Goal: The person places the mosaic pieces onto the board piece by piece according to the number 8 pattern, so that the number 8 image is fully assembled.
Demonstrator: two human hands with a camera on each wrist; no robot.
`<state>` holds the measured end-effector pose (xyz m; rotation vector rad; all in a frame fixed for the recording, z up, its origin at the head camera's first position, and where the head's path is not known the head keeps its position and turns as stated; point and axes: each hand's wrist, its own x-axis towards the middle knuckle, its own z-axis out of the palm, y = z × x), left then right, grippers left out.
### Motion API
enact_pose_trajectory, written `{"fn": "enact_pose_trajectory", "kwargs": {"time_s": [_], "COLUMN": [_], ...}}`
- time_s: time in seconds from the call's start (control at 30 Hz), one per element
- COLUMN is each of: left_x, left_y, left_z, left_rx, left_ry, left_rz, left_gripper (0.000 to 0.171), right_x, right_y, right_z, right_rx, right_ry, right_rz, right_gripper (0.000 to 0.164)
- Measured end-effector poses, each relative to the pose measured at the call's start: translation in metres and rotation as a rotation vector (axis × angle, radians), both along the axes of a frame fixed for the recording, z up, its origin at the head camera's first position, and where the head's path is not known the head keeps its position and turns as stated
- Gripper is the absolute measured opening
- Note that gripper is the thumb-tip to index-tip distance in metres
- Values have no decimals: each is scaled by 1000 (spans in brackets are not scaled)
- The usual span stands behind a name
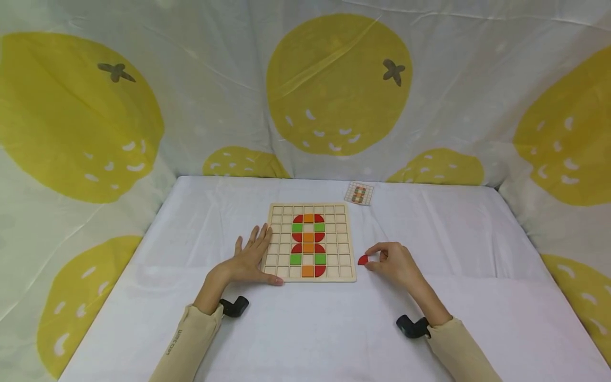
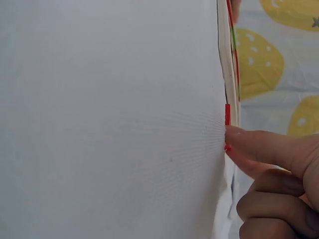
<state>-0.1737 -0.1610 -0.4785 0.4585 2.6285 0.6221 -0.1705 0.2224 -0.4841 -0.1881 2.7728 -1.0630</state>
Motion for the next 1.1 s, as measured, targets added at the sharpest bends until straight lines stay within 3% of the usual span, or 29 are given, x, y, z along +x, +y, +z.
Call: {"fn": "enact_pose_trajectory", "kwargs": {"time_s": [0.13, 0.33, 0.7, 1.1], "left_x": [1, 1, 0, 1], "left_y": [0, 0, 0, 0], "left_z": [0, -1, -2, -1], "left_rx": [-1, -13, -6, -20], "left_ry": [-1, 4, 4, 10], "left_rz": [-1, 1, -6, -4], "left_gripper": [140, 140, 141, 141], "right_x": [-1, -1, -1, 0], "right_y": [0, -7, -15, -13], "right_z": [0, 0, 0, 6], "right_rx": [-15, 36, 53, 1], "right_ry": [-4, -13, 19, 65], "right_rz": [20, -35, 23, 1], "right_gripper": [30, 38, 23, 22]}}
